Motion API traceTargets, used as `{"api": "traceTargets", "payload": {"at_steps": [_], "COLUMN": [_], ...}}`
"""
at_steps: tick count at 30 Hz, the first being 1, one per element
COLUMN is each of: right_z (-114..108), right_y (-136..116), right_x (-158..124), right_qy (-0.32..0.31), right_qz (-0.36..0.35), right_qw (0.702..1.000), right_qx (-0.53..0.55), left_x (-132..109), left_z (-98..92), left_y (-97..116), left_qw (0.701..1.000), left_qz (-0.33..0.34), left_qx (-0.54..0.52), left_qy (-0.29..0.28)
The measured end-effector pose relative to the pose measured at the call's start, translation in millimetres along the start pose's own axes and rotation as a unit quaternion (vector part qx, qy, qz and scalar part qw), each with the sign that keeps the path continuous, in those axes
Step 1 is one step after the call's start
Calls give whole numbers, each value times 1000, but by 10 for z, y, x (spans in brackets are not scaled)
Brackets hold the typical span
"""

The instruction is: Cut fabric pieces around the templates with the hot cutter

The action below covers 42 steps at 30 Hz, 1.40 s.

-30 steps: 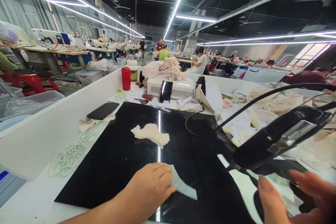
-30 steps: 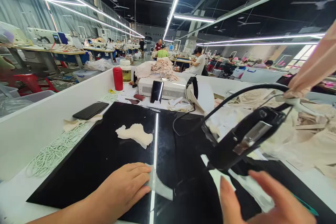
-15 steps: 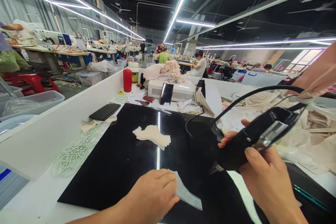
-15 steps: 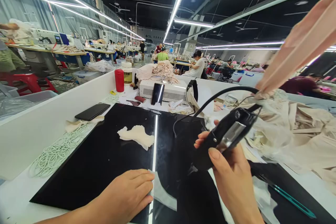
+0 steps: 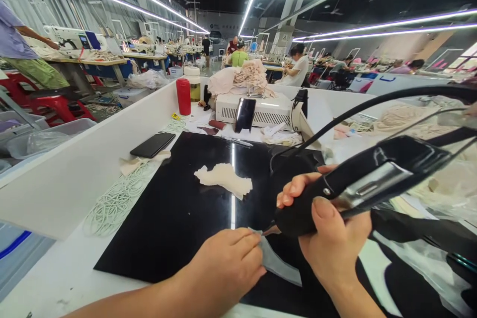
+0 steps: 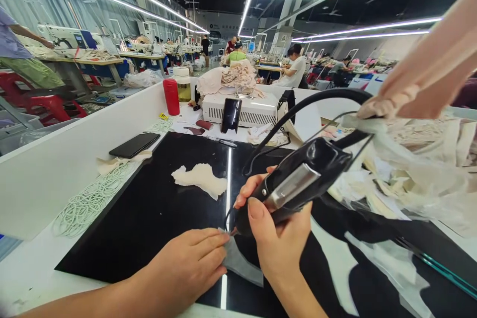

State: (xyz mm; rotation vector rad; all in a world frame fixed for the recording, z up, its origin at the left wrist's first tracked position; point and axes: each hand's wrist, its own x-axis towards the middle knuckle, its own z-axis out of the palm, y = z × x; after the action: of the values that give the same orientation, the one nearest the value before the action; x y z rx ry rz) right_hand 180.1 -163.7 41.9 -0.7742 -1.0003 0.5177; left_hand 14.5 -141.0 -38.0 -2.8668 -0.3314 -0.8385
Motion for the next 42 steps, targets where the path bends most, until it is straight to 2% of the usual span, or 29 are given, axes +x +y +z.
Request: {"api": "traceTargets", "payload": {"at_steps": [6, 23, 30, 35, 42], "right_z": [-30, -37, 15, 61, 96], "right_y": [103, 91, 81, 102, 126], "right_x": [13, 8, 22, 8, -17], "right_qy": [13, 29, 48, 34, 46], "right_qz": [-13, -24, -12, 15, 14], "right_qw": [1000, 999, 999, 999, 999], "right_qx": [-16, -25, -12, 12, -16], "left_x": [33, 58, 34, 59, 48], "left_z": [-48, -92, -73, -98, -44], "left_y": [-4, -3, -8, -8, 3], "left_qw": [1000, 1000, 1000, 999, 999], "left_qz": [13, 1, -5, -1, 11], "left_qx": [5, -6, -10, -6, 18], "left_qy": [19, 20, 20, 35, 46]}}
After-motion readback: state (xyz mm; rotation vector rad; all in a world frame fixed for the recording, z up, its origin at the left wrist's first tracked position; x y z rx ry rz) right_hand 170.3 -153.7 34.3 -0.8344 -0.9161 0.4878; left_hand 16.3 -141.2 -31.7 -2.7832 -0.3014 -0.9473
